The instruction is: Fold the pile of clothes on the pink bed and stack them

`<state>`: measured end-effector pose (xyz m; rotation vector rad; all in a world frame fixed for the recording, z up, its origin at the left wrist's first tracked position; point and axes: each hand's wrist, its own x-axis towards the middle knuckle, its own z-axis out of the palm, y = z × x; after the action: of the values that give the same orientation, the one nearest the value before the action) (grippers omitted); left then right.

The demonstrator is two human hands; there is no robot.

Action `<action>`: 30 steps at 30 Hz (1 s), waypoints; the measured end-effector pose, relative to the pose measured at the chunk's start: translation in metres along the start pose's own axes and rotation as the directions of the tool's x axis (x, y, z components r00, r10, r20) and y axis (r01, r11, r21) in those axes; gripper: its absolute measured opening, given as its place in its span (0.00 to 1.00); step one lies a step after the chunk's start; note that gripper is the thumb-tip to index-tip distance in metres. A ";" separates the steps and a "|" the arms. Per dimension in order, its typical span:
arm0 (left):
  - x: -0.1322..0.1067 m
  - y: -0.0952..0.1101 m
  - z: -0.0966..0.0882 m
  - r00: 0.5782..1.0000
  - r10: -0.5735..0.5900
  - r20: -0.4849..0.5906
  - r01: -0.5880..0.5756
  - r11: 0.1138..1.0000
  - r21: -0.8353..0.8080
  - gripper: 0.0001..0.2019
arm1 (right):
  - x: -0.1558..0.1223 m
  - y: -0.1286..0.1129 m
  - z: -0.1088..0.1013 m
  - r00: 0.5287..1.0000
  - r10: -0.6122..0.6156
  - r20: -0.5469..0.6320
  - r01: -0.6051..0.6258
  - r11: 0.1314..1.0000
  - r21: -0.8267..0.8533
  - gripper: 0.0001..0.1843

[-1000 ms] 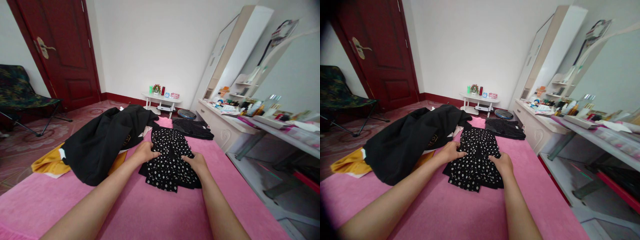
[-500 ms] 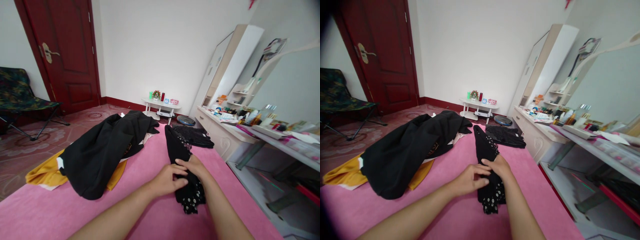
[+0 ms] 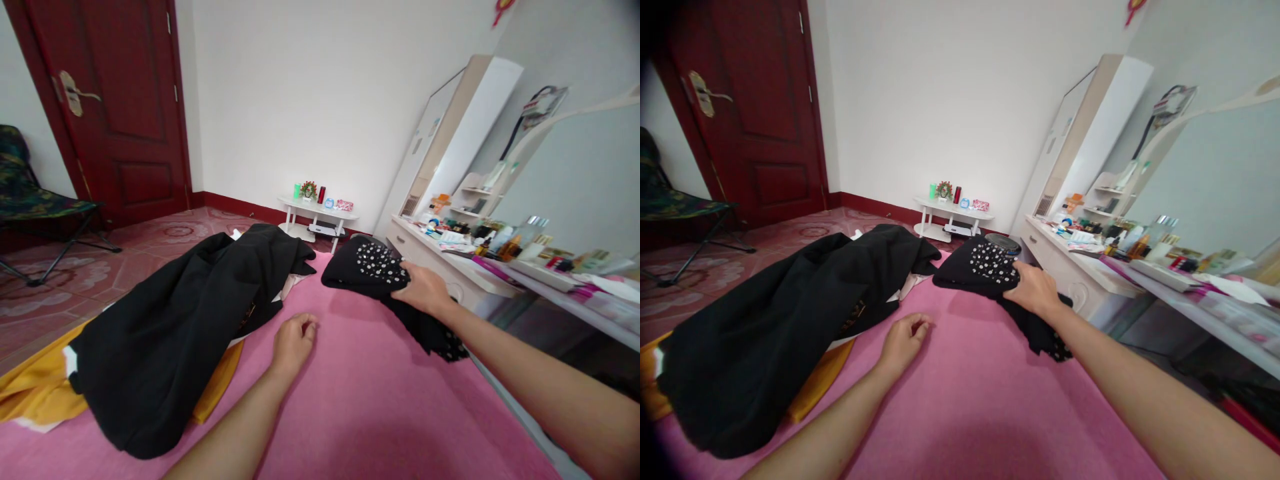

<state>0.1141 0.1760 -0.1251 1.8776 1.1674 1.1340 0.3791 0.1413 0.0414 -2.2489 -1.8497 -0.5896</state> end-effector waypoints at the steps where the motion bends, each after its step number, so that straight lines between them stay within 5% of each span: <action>1: -0.001 0.002 0.001 1.000 -0.007 0.005 0.007 1.000 0.014 0.09 | 0.017 0.010 -0.004 0.999 -0.024 -0.043 0.022 0.999 -0.036 0.25; 5: 0.000 0.005 0.000 0.999 -0.035 0.016 0.034 0.997 0.074 0.09 | 0.082 0.053 0.002 0.979 -0.144 -0.147 0.121 0.981 -0.154 0.24; 9: 0.000 0.007 0.000 0.999 -0.001 0.045 -0.005 0.992 0.130 0.09 | 0.102 0.071 0.059 0.990 -0.138 -0.021 0.125 0.946 -0.298 0.41; 13: 0.000 0.011 0.001 0.997 0.027 0.077 -0.040 0.983 0.181 0.10 | 0.080 0.043 0.131 0.976 -0.078 0.203 0.118 0.974 -0.194 0.51; 16: 0.000 0.014 0.000 0.996 0.027 0.086 -0.045 0.976 0.211 0.09 | 0.069 0.011 0.155 0.983 0.017 0.185 -0.014 1.000 -0.018 0.44; 21: 0.000 0.014 0.000 0.994 0.033 0.099 -0.055 0.973 0.226 0.10 | 0.079 -0.015 0.144 0.994 0.089 0.060 -0.092 0.995 0.050 0.36; 30: 0.000 0.013 0.001 0.994 0.041 0.100 -0.064 0.969 0.240 0.10 | 0.091 -0.018 0.120 0.989 0.021 0.144 -0.012 0.998 -0.068 0.20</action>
<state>0.1195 0.1707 -0.1144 2.1343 1.2565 0.9528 0.3985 0.2725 -0.0324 -2.4074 -1.9021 -0.5053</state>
